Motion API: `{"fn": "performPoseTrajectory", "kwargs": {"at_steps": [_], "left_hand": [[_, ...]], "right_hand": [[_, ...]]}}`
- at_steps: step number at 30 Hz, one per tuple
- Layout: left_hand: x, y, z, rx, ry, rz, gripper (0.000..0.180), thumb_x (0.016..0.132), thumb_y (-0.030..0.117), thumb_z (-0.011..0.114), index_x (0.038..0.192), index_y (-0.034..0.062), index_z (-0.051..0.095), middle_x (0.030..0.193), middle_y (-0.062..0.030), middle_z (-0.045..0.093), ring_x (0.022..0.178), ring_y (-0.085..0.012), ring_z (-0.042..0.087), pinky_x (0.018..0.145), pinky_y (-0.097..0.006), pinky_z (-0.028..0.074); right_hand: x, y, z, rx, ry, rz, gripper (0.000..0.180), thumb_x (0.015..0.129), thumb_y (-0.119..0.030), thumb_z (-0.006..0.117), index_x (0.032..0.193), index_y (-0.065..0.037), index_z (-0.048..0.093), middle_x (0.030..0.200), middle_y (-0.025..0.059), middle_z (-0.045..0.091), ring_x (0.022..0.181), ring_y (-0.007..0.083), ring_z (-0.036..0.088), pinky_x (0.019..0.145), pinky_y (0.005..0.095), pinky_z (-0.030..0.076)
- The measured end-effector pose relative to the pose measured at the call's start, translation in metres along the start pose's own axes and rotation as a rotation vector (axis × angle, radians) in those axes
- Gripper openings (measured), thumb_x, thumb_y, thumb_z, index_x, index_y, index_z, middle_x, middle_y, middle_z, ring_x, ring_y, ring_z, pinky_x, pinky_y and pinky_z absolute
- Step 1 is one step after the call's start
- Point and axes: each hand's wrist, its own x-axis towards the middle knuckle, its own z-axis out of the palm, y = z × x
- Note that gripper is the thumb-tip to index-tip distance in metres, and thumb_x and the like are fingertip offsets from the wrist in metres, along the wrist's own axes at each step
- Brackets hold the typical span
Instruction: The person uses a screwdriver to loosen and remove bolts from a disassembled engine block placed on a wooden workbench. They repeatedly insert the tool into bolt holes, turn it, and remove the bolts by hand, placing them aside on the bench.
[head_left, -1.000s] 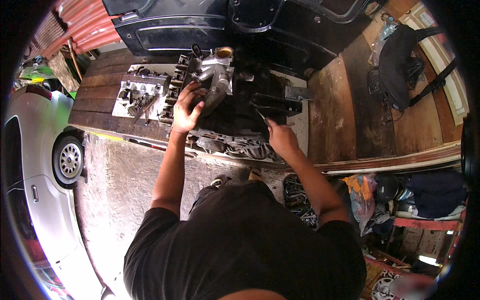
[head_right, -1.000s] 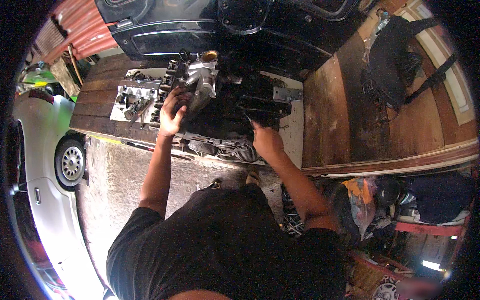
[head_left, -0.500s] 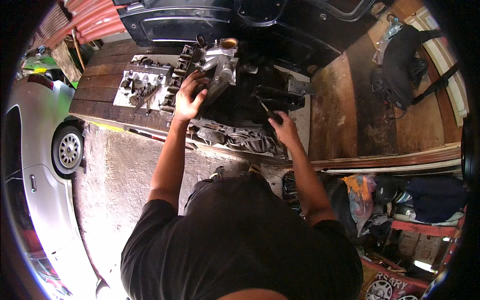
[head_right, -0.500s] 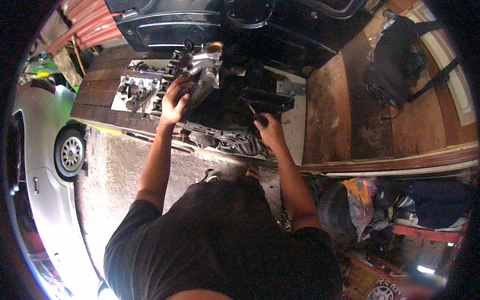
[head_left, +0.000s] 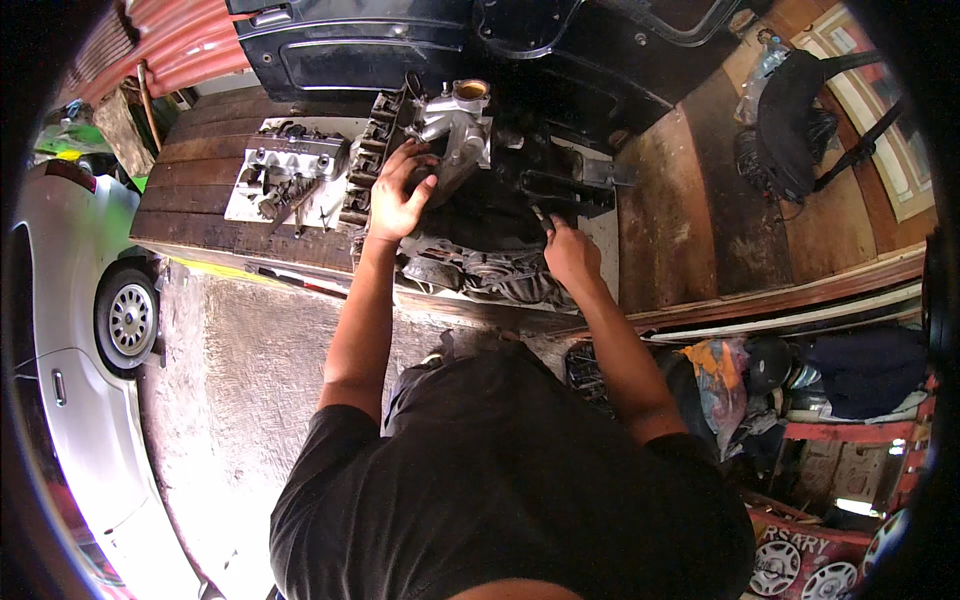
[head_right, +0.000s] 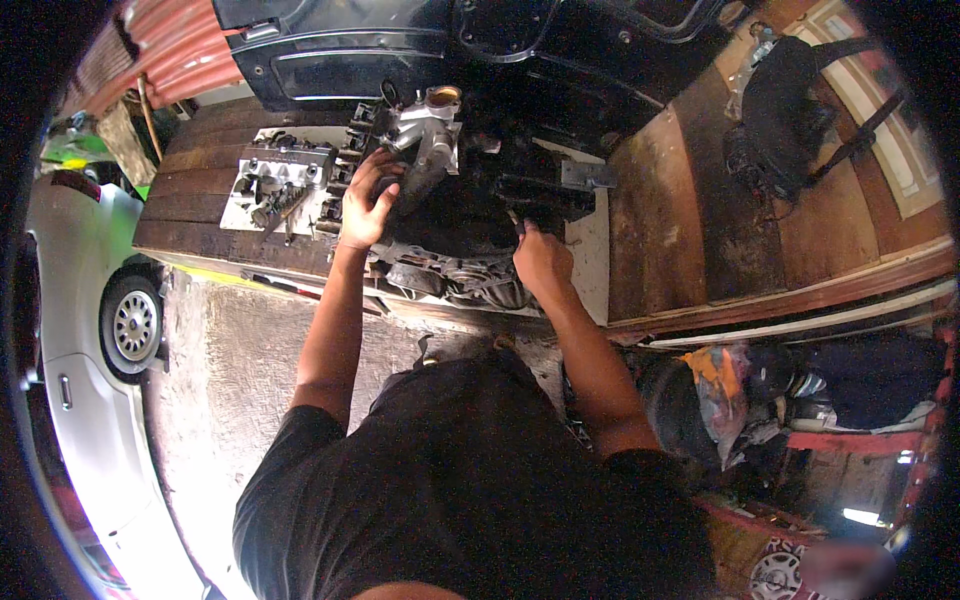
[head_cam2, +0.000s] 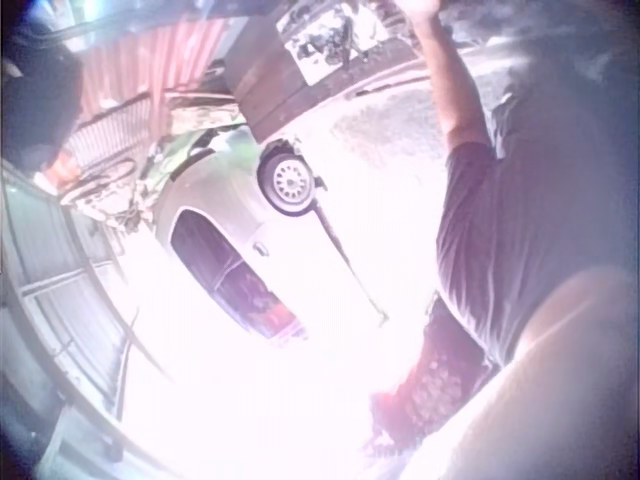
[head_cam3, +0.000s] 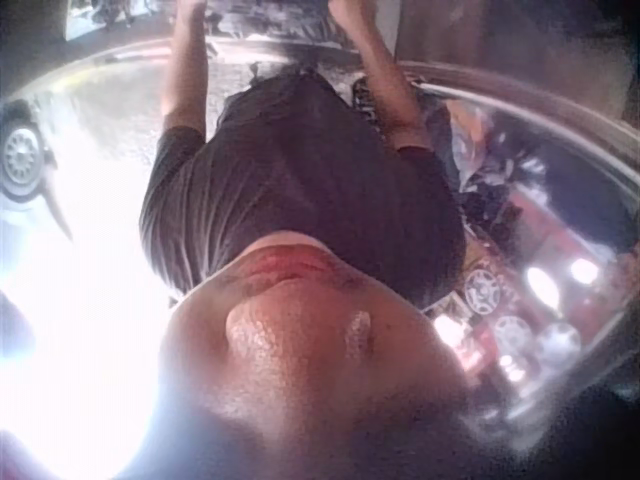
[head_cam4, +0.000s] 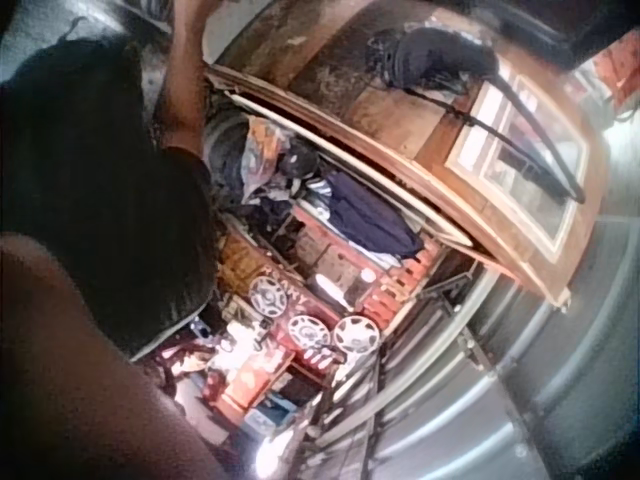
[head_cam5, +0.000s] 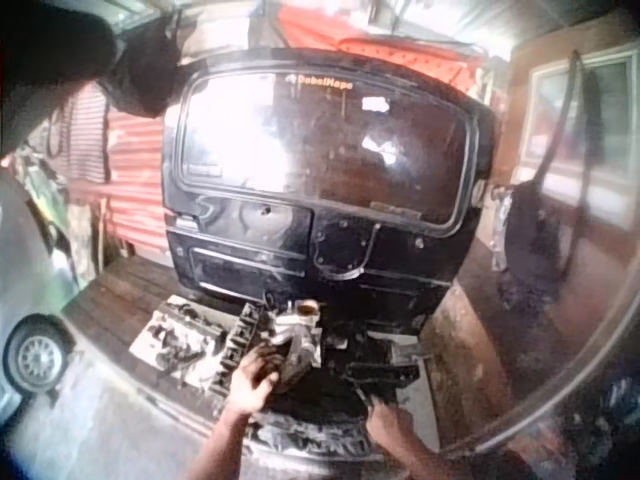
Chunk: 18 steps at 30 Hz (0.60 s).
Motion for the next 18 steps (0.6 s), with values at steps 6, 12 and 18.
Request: {"fn": "performPoseTrajectory", "kwargs": {"at_steps": [6, 12, 18], "left_hand": [[0.0, 0.004, -0.001, -0.003, -0.01, -0.004, 0.031, 0.086, 0.028, 0.066, 0.106, 0.0048, 0.071, 0.125, -0.0177, 0.063, 0.129, -0.0378, 0.052, 0.107, -0.044, 0.041], [0.003, 0.005, 0.0, 0.013, -0.04, 0.025, 0.032, 0.087, 0.029, 0.065, 0.106, 0.0045, 0.07, 0.124, -0.0176, 0.064, 0.129, -0.0383, 0.052, 0.108, -0.043, 0.04], [0.001, 0.004, -0.003, 0.002, -0.059, 0.002, 0.032, 0.087, 0.028, 0.063, 0.106, 0.004, 0.069, 0.125, -0.0174, 0.063, 0.129, -0.0385, 0.051, 0.108, -0.044, 0.04]], "right_hand": [[0.021, -0.003, 0.008, 0.218, 0.085, 0.049, 0.031, 0.1, -0.026, 0.049, 0.125, -0.013, 0.062, 0.108, 0.0178, 0.07, 0.099, 0.0392, 0.066, 0.083, 0.049, 0.053], [0.038, 0.028, 0.033, 0.46, 0.163, -0.111, 0.03, 0.098, -0.028, 0.058, 0.123, -0.013, 0.064, 0.108, 0.0172, 0.07, 0.098, 0.0377, 0.067, 0.082, 0.0471, 0.053], [0.01, 0.033, 0.012, 0.362, 0.01, -0.042, 0.03, 0.099, -0.031, 0.056, 0.126, -0.017, 0.063, 0.104, 0.0146, 0.072, 0.094, 0.0348, 0.069, 0.077, 0.0469, 0.054]]}}
